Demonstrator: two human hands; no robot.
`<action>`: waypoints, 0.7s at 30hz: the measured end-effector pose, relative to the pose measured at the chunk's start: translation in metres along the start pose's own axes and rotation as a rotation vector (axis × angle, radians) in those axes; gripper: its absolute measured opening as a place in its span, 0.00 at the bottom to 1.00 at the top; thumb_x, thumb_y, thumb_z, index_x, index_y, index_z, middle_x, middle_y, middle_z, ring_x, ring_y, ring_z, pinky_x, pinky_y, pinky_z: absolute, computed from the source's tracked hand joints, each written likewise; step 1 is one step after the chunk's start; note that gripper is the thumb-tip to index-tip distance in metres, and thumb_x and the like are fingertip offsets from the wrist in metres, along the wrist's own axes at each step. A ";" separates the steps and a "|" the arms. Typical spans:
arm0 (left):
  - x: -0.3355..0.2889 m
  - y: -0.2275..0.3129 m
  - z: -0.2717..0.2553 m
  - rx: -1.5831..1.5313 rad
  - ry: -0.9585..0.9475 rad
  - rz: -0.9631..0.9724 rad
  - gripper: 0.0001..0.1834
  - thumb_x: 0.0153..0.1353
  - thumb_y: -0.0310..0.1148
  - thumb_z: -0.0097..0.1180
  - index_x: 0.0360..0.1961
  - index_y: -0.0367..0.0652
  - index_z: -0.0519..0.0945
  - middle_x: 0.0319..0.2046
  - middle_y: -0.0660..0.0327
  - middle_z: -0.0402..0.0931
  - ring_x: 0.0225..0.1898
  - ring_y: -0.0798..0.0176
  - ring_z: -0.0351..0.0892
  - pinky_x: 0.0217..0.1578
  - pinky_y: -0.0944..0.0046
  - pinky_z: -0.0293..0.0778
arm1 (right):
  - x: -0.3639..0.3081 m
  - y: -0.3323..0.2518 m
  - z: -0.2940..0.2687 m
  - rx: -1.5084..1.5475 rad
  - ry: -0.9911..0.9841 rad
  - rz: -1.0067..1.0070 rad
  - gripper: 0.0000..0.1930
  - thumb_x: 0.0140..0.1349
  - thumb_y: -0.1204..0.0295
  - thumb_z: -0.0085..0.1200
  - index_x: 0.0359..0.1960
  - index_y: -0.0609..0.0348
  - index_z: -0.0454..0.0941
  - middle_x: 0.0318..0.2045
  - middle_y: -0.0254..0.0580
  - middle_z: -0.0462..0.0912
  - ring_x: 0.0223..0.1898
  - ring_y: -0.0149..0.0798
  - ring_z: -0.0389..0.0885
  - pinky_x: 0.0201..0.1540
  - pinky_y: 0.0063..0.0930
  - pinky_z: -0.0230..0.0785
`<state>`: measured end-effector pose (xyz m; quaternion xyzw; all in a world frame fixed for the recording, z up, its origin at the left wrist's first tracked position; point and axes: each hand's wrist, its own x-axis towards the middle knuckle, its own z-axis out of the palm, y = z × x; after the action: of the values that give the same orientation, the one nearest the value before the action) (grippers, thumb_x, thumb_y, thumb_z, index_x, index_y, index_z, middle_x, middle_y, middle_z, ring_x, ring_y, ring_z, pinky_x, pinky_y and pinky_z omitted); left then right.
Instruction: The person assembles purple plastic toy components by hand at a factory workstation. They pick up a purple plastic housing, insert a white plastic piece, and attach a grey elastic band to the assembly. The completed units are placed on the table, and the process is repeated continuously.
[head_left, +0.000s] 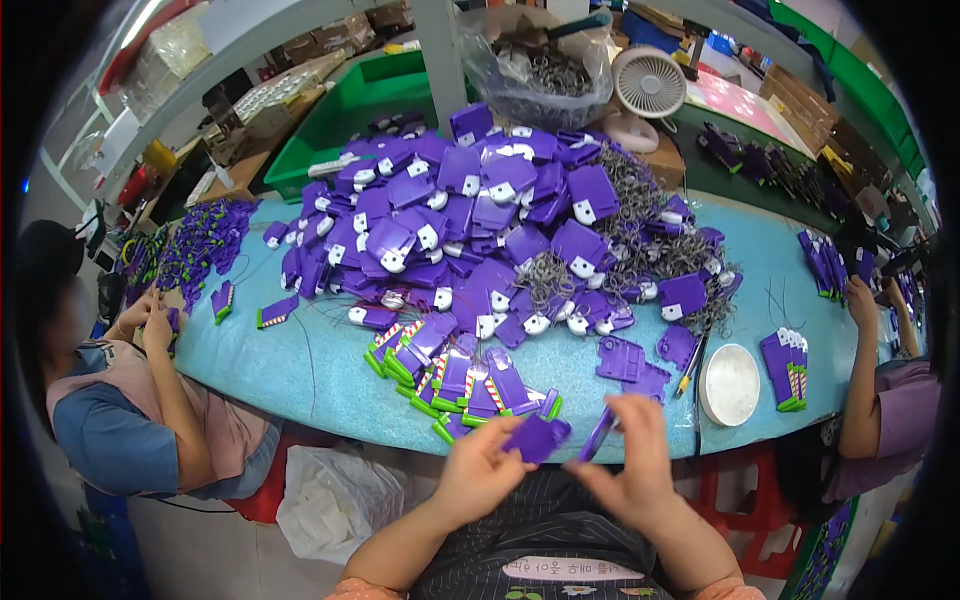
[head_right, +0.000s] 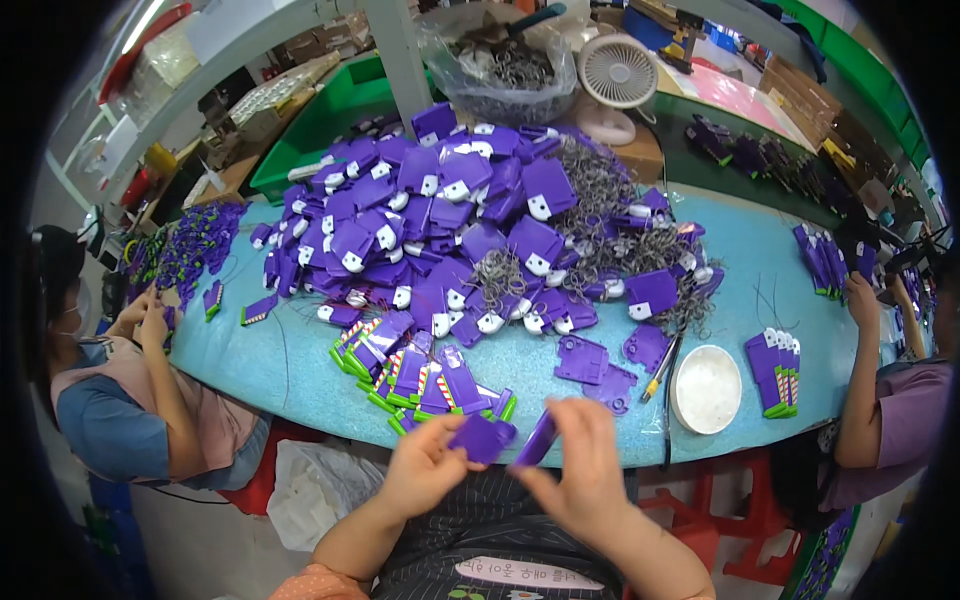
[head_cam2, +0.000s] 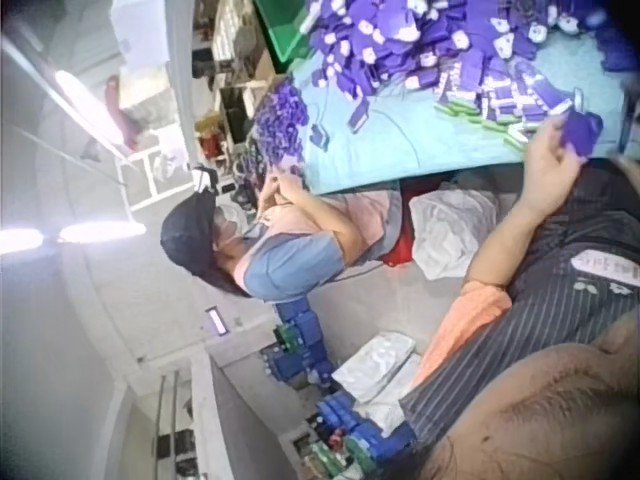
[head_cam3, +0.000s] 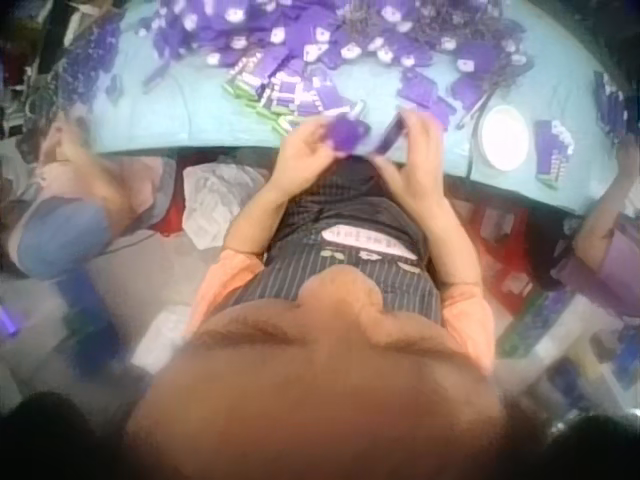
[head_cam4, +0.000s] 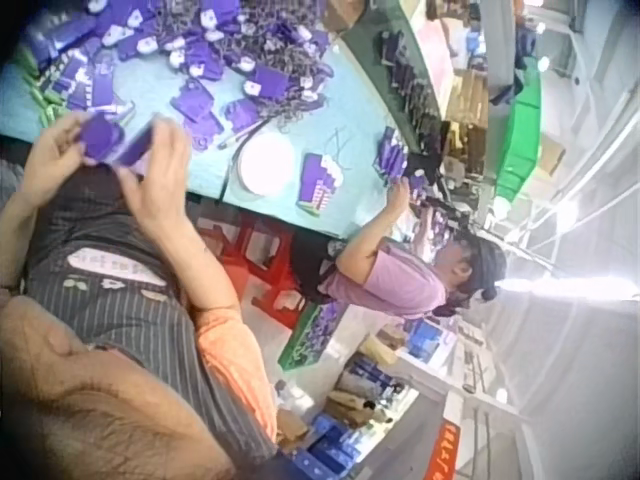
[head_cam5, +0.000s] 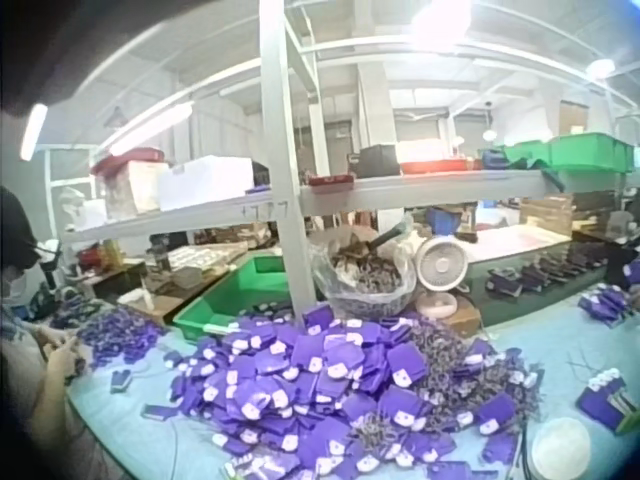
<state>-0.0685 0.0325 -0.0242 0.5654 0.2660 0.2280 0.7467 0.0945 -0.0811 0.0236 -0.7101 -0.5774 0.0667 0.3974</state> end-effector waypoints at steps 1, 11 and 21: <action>0.004 0.005 -0.004 -0.106 0.120 0.096 0.14 0.60 0.20 0.45 0.48 0.32 0.68 0.39 0.53 0.77 0.36 0.59 0.80 0.36 0.66 0.79 | 0.011 0.012 -0.003 -0.114 -0.009 0.003 0.40 0.36 0.75 0.68 0.54 0.68 0.61 0.47 0.56 0.66 0.48 0.56 0.65 0.52 0.43 0.60; 0.030 0.014 -0.022 0.039 0.272 0.187 0.14 0.68 0.37 0.36 0.45 0.37 0.63 0.34 0.49 0.77 0.30 0.60 0.81 0.27 0.69 0.78 | 0.031 0.018 0.060 -0.253 -0.156 -0.302 0.23 0.44 0.69 0.63 0.44 0.60 0.73 0.40 0.42 0.74 0.42 0.44 0.72 0.44 0.35 0.65; 0.040 0.012 -0.012 0.208 0.272 0.115 0.13 0.68 0.32 0.35 0.46 0.31 0.62 0.33 0.51 0.75 0.28 0.60 0.81 0.24 0.70 0.78 | 0.002 0.031 -0.011 1.304 0.044 0.183 0.13 0.66 0.72 0.41 0.50 0.64 0.64 0.40 0.44 0.75 0.37 0.33 0.76 0.43 0.30 0.70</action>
<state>-0.0471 0.0698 -0.0212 0.6178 0.3539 0.3157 0.6272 0.1244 -0.0849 0.0119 -0.3711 -0.3476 0.4221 0.7506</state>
